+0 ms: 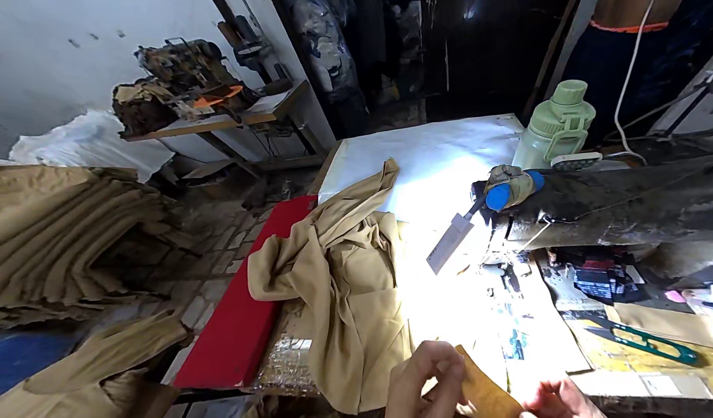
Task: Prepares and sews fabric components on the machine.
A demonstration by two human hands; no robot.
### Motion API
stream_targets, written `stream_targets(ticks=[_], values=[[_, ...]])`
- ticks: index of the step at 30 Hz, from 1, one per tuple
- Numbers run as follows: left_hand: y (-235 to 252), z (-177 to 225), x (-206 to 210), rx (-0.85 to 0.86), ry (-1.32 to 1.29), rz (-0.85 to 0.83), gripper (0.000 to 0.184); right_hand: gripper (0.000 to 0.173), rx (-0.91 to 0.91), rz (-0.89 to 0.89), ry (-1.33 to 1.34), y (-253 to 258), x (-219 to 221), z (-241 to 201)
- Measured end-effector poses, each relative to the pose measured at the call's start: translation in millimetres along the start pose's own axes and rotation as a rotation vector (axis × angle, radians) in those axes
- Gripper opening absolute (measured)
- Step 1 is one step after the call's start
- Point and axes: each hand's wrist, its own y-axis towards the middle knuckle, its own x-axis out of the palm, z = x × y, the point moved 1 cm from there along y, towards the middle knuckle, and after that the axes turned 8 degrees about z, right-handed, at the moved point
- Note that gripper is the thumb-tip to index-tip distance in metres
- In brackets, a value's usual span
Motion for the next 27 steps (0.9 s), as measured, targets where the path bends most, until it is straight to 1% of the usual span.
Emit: stream_targets(ticks=[1,2,4,5,6,8,9,11,13,16,19,24,26,27], values=[[1,-5,-1,-0.047,-0.029,-0.037,0.010,0.020,0.001,0.016,-0.027,1,-2,2],[1,-11,-2,-0.078,-0.047,-0.066,0.015,0.018,0.014,0.030,-0.049,1,-3,3],[-1,-22,-3,-0.094,-0.042,-0.103,0.027,0.015,0.022,0.042,-0.103,0,-7,5],[-3,-28,-4,-0.087,-0.038,-0.113,0.030,0.013,-0.004,0.030,-0.136,1,-9,7],[-4,-31,-4,-0.087,-0.044,-0.114,0.030,0.018,-0.043,0.018,-0.180,1,-11,10],[-7,-37,-3,-0.104,-0.091,-0.105,0.024,0.040,-0.117,0.015,-0.320,1,-12,12],[-8,-40,-2,-0.120,-0.113,-0.091,0.019,0.043,-0.146,0.026,-0.386,1,-12,12],[-10,-42,2,-0.186,-0.166,-0.027,0.011,0.034,-0.179,0.085,-0.463,0,-10,14],[-12,-41,5,-0.298,-0.232,0.044,0.012,0.026,-0.195,0.148,-0.490,-1,-6,14],[-14,-40,10,-0.445,-0.334,0.116,0.017,0.025,-0.216,0.218,-0.483,-1,-4,17],[-14,-40,13,-0.531,-0.388,0.149,0.020,0.024,-0.209,0.263,-0.491,0,-2,18],[-15,-41,15,-0.589,-0.422,0.171,0.023,0.022,-0.199,0.285,-0.484,2,-3,24],[-9,-41,14,-0.554,-0.346,0.162,0.023,0.021,-0.189,0.295,-0.460,4,-4,28],[-3,-41,15,-0.512,-0.252,0.143,0.022,0.019,-0.179,0.292,-0.442,6,-5,30]])
